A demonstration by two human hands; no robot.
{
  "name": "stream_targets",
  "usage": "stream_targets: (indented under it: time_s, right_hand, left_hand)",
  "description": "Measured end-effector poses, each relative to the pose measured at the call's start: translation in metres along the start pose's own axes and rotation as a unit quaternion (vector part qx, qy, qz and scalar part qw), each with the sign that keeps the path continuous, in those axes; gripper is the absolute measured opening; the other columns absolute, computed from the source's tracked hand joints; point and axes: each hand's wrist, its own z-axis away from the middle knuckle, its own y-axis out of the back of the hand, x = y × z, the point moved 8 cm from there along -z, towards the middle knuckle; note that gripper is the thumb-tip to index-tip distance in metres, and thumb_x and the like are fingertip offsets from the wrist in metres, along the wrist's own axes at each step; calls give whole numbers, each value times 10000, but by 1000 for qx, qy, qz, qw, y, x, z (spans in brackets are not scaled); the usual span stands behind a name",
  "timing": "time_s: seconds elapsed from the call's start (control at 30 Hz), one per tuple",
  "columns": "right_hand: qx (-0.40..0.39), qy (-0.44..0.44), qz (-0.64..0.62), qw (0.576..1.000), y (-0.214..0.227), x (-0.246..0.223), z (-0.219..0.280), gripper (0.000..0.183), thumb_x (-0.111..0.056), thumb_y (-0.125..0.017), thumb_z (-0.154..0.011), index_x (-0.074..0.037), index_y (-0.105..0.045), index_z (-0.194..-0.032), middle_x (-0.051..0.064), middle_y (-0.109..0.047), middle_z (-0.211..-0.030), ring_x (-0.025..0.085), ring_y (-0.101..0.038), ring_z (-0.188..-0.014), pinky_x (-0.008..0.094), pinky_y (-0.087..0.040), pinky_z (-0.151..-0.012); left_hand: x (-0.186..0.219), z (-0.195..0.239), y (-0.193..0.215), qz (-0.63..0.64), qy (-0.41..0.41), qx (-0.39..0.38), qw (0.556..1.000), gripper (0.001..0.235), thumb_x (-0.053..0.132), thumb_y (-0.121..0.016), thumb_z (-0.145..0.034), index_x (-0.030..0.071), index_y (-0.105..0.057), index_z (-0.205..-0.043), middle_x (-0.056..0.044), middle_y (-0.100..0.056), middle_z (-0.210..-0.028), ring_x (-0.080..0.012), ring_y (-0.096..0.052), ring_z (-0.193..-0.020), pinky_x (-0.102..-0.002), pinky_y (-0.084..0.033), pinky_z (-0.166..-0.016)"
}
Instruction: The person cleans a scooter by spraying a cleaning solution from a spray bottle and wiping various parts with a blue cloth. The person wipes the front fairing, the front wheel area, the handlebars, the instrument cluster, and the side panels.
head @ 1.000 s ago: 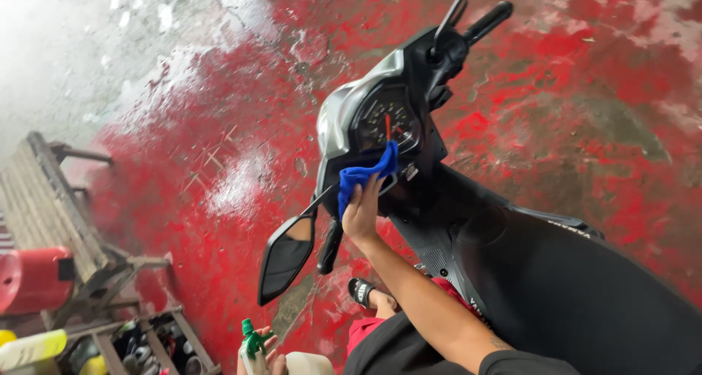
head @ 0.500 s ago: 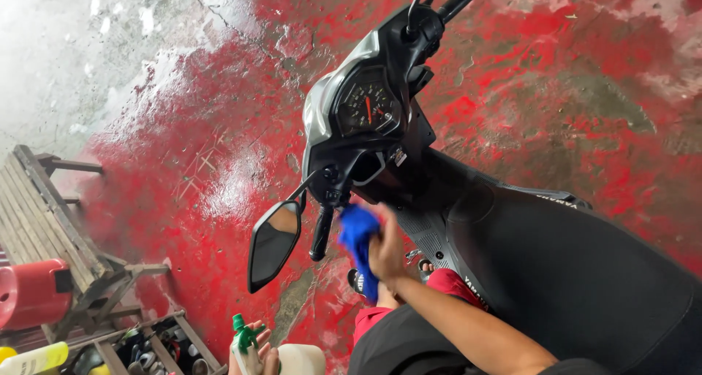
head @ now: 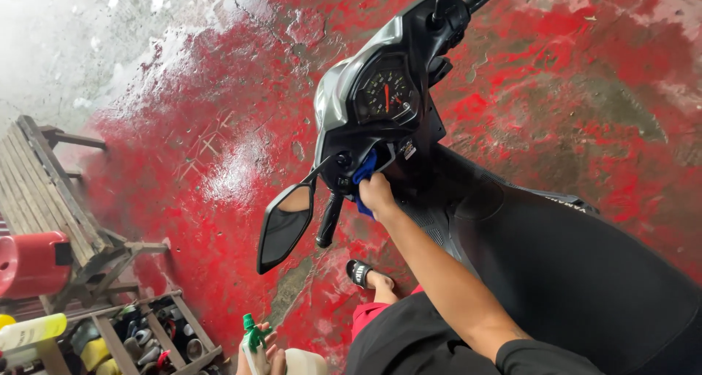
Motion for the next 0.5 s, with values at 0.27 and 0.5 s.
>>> stream_targets:
  time_s: [0.27, 0.5]
  right_hand:
    - [20, 109, -343, 933, 65, 27, 13, 474, 105, -651, -726, -79, -623, -1161, 112, -708, -908, 160, -631, -693, 309, -508, -559]
    - [14, 111, -366, 924, 6, 23, -1, 234, 13, -850, -783, -132, -671, -824, -26, -681, -786, 66, -601, -736, 218, -517, -728]
  left_hand:
    - [134, 18, -33, -58, 71, 8, 996, 579, 158, -680, -817, 57, -589, -1380, -108, -688, -1341, -263, -715, -1173, -389, -528, -1029]
    - [146, 13, -35, -69, -12, 9, 997, 509, 98, -652, -810, 72, -633, -1319, -86, -734, -1259, -238, -758, -1111, -370, -564, -970]
